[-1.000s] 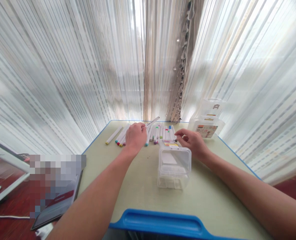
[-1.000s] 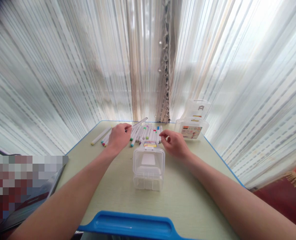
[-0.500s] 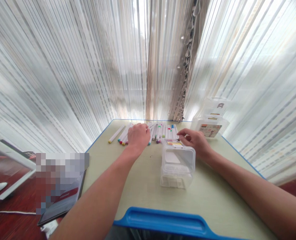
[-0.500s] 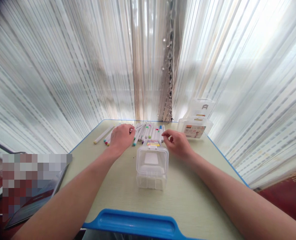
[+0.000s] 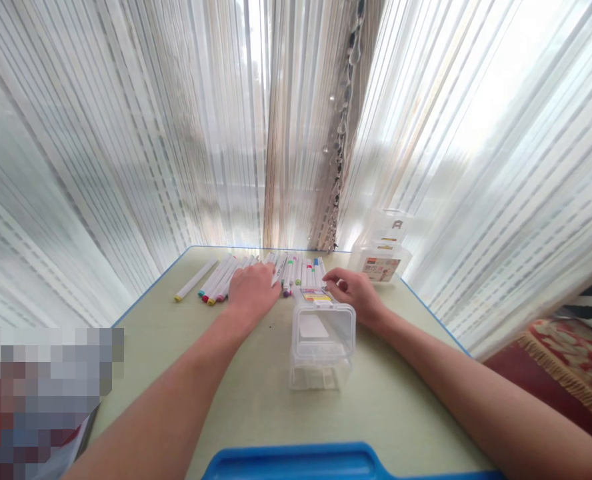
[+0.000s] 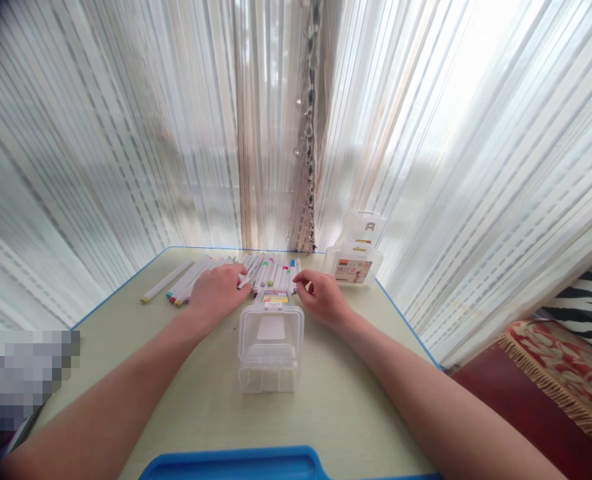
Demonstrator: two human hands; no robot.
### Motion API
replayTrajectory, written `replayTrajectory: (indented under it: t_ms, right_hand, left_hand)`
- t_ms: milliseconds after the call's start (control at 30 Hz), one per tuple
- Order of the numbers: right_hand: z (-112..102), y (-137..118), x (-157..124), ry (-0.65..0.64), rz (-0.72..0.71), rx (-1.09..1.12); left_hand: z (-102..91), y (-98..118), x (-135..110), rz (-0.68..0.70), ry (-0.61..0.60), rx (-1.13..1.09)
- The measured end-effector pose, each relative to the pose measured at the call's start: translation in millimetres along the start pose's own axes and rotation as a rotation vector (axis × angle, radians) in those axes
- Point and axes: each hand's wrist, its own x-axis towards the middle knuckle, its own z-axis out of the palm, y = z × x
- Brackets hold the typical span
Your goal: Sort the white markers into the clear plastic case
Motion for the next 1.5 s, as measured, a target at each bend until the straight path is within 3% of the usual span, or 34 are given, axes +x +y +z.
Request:
replayTrajectory:
  t_ms: [567,700,867,1033,1133,1300,1500]
  right_hand:
    - [1.4,-1.2,-1.1,-0.001,0.012,0.068]
    - [1.6,-1.2,-1.1,0.003,0.029,0.092]
    - [1.9,-1.9,-0.8,0.013,0.071,0.155]
    - [-5.8,-6.9,1.2,0.047,0.146,0.308]
    - [-17.5,-15.4,5.2,0.095,0.17,0.421]
    - [-41.7,-33.7,11.7,0.25,0.223,0.763]
    - [-60.8,-42.2,-3.6,0.312,0.22,0.811]
  left_hand:
    - [5.5,-0.9,0.8,-0.004,0.012,0.0]
    - [0.8,-4.7,1.1,-0.025,0.091,-0.046]
    - [-7.6,-9.6,3.5,-0.04,0.275,-0.214]
    - [-11.8,-1.8,3.7,0.065,0.401,-0.501]
    - [-12.3,4.8,2.0,0.155,0.378,-0.67]
    - [-11.1,9.5,0.5,0.278,0.21,-1.002]
    - [-22.1,20.0,-5.7,0.294,0.061,-1.254]
